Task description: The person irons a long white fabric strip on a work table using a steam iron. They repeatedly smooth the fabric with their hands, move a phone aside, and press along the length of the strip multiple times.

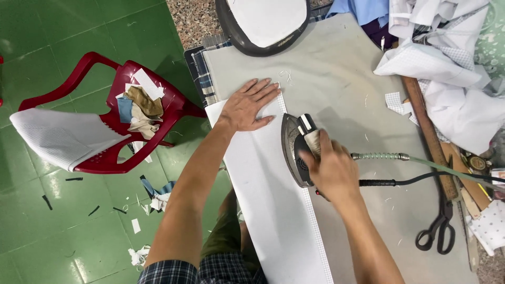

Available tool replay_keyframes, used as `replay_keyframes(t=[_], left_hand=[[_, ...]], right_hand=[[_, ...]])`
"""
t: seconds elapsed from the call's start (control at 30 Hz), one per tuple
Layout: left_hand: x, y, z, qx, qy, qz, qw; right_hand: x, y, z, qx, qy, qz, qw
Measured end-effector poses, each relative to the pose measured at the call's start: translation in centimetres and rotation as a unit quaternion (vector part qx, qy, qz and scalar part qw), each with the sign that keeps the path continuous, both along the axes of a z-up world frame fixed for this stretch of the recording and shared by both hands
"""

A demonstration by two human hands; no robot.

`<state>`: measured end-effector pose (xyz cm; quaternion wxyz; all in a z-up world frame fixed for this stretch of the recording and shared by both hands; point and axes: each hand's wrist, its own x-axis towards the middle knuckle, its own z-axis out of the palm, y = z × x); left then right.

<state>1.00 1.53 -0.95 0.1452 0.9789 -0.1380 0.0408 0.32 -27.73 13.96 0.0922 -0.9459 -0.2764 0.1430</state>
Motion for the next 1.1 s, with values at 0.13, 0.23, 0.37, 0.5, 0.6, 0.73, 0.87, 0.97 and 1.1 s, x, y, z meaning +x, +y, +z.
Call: replay_keyframes(t=[0.13, 0.23, 0.37, 0.5, 0.6, 0.73, 0.87, 0.97, 1.1], left_hand=[[-0.1, 0.0, 1.2, 0.0, 0.029, 0.003, 1.0], [-0.1, 0.1, 1.3, -0.006, 0.039, -0.003, 0.999], [0.0, 0.0, 1.5, -0.003, 0.04, -0.003, 0.999], [0.0, 0.0, 1.5, -0.011, 0.023, -0.003, 1.0], [-0.1, 0.1, 1.4, -0.029, -0.003, 0.002, 1.0], [0.0, 0.1, 1.2, -0.06, -0.02, 0.004, 0.998], [-0.3, 0.1, 0.9, -0.064, -0.038, 0.012, 0.997], [-1.2, -0.9, 0.8, -0.081, -0.1, 0.032, 0.991], [-6.7, -10.4, -4.3, -0.199, -0.191, -0.016, 0.961]], right_hand=[[2.8, 2.3, -2.5, 0.057, 0.14, -0.107, 0.983], [2.0, 2.8, -2.9, -0.002, 0.084, -0.121, 0.989], [2.6, 3.5, -4.7, -0.068, 0.078, -0.129, 0.986], [3.8, 5.4, -4.0, -0.077, 0.039, -0.099, 0.991], [5.0, 7.0, -3.2, -0.077, 0.045, -0.094, 0.992], [6.6, 8.1, -3.3, -0.078, 0.03, -0.08, 0.993], [7.6, 9.1, -3.7, -0.073, 0.017, -0.074, 0.994], [7.6, 9.1, -3.8, -0.074, 0.001, -0.065, 0.995], [7.7, 8.8, -4.2, -0.053, -0.014, -0.055, 0.997]])
